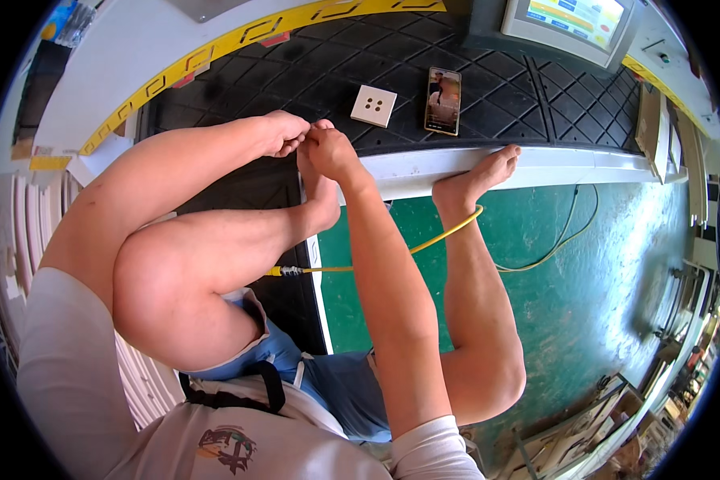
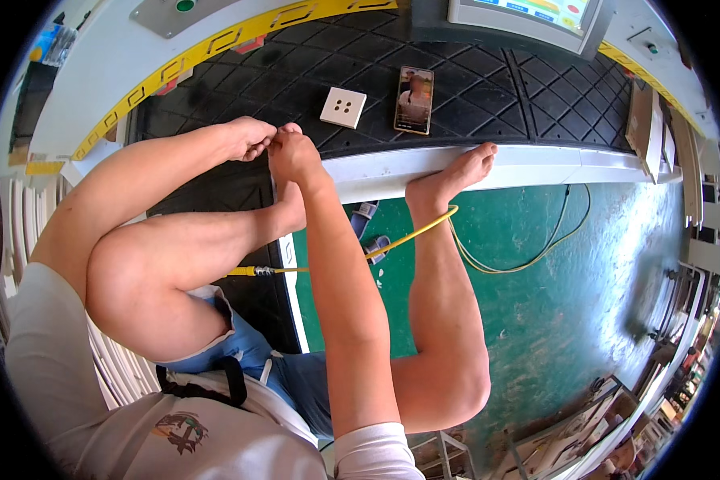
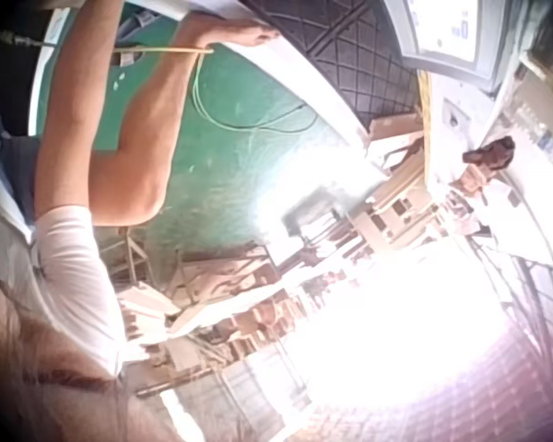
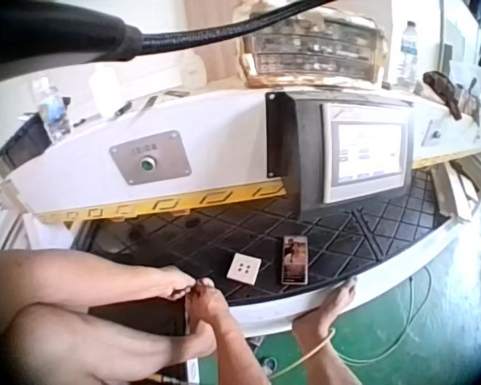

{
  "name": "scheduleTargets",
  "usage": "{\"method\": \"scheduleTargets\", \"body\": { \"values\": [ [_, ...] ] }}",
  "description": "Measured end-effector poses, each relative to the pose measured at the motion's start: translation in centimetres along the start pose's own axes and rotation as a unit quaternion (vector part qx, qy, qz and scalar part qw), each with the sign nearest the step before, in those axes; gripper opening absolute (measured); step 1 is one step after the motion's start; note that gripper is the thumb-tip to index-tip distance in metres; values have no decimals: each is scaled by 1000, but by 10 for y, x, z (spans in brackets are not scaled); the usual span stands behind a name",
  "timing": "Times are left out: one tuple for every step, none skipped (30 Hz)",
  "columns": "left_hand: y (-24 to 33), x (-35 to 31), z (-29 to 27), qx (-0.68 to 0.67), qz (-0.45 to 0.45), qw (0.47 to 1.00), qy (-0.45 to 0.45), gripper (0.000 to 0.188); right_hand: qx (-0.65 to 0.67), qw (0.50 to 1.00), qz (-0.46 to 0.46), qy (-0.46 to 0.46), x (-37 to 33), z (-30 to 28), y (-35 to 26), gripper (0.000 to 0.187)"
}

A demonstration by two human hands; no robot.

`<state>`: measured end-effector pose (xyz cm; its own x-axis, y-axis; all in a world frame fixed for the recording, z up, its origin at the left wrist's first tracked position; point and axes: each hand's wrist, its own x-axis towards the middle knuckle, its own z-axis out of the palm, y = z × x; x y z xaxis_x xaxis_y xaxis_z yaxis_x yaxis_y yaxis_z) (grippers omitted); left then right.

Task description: The person sits on a raised platform and picks up small white square blocks with four holes. They handle the blocks one by one, moving them from the platform surface to a stack in their hand. A yellow tool is held in the right hand during the process.

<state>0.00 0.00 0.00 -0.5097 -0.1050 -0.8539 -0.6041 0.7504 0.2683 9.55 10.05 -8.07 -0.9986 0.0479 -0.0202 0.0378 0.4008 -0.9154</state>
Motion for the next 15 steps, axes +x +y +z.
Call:
{"method": "scheduleTargets", "body": {
  "values": [
    [0, -4, 2, 0, 5, 1000, 3, 34, 4, 1000, 7, -2, -1, -2, -2, 26],
    [1, -7, 2, 0, 10, 1000, 6, 33, 7, 1000, 14, -5, -1, -4, -4, 27],
    [2, -8, 1, 7, 18, 1000, -1, 34, -4, 1000, 15, -9, 0, -5, -5, 27],
    [3, -9, 0, 14, 25, 1000, -8, 34, -16, 1000, 17, -13, 1, -6, -6, 27],
    [3, -9, 0, 21, 32, 999, -16, 34, -27, 999, 19, -17, 2, -6, -6, 27],
    [1, -7, -1, 27, 34, 999, -18, 34, -20, 999, 22, -14, 0, -6, -9, 25],
    [0, -5, -2, 32, 35, 999, -20, 34, -13, 1000, 26, -10, -1, -6, -12, 23],
    [-2, -3, -3, 37, 36, 998, -22, 33, -6, 1000, 30, -7, -3, -6, -14, 21],
    [-2, 0, -5, 52, 41, 997, -28, 33, -3, 999, 32, -5, -2, -7, -14, 22],
    [-2, 3, -8, 67, 45, 996, -34, 32, -2, 1000, 30, -5, -2, -7, -15, 22],
    [-3, 6, -12, 82, 49, 995, -39, 31, 2, 1000, 26, -6, -1, -6, -15, 22],
    [-2, 7, -15, 85, 56, 994, -51, 29, 1, 1000, 21, -6, -1, -6, -13, 22],
    [-3, 8, -16, 92, 62, 992, -53, 29, -1, 1000, 16, -7, 0, -5, -10, 22],
    [-2, 9, -16, 98, 67, 991, -55, 29, -4, 1000, 9, -9, 1, -5, -8, 23],
    [-1, 7, -16, 108, 71, 990, -56, 29, -6, 1000, 2, -9, 1, -5, -4, 23]
  ]
}}
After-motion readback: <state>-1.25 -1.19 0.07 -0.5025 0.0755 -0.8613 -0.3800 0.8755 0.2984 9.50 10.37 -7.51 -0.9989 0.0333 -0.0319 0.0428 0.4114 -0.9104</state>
